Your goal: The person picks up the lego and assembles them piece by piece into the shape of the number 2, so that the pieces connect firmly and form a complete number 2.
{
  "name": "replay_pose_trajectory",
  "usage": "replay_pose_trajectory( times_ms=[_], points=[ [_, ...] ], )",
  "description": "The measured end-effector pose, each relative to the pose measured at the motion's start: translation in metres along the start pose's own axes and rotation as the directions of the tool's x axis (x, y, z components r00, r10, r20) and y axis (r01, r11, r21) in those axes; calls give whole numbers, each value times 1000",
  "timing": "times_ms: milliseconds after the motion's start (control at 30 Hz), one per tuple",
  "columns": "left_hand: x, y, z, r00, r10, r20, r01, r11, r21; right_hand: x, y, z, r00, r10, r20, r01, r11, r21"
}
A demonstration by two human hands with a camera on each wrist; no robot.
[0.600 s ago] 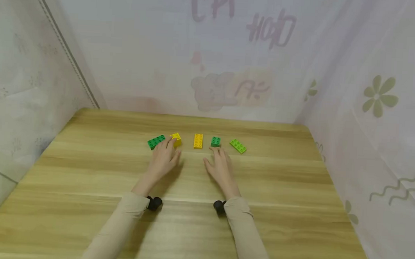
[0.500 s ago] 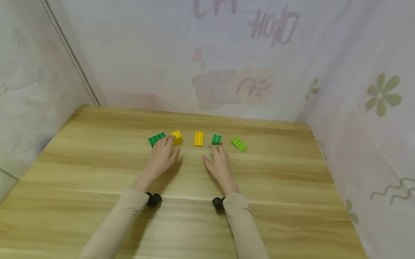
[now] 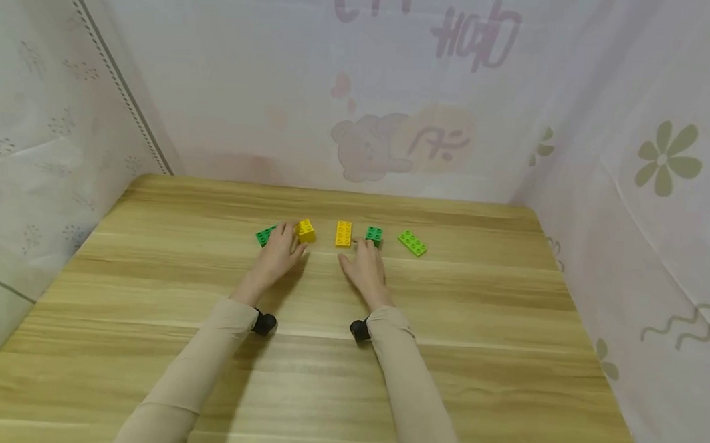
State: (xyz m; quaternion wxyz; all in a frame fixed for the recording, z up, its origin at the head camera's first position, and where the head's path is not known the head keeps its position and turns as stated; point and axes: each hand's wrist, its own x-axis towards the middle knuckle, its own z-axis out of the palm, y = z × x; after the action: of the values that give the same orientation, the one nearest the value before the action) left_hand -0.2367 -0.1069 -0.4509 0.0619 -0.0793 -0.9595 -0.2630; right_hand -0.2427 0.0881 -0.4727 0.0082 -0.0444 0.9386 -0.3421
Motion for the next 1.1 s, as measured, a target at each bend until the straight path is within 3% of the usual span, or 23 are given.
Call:
replay_pose_trajectory(
  times_ms=[467,733,1100],
  points=[
    [22,5,-12,988,-74,139,79,996,-31,17,-16,7,996,78,-40,-81,994,-69],
    [28,1,-2,976,-96,195,107,993,-47,24,-21,15,987,149,-63,-152,987,-46],
    [32,2,3,960,-140,244,148,989,-17,27,-26,25,974,185,-128,-196,977,-79]
  ],
)
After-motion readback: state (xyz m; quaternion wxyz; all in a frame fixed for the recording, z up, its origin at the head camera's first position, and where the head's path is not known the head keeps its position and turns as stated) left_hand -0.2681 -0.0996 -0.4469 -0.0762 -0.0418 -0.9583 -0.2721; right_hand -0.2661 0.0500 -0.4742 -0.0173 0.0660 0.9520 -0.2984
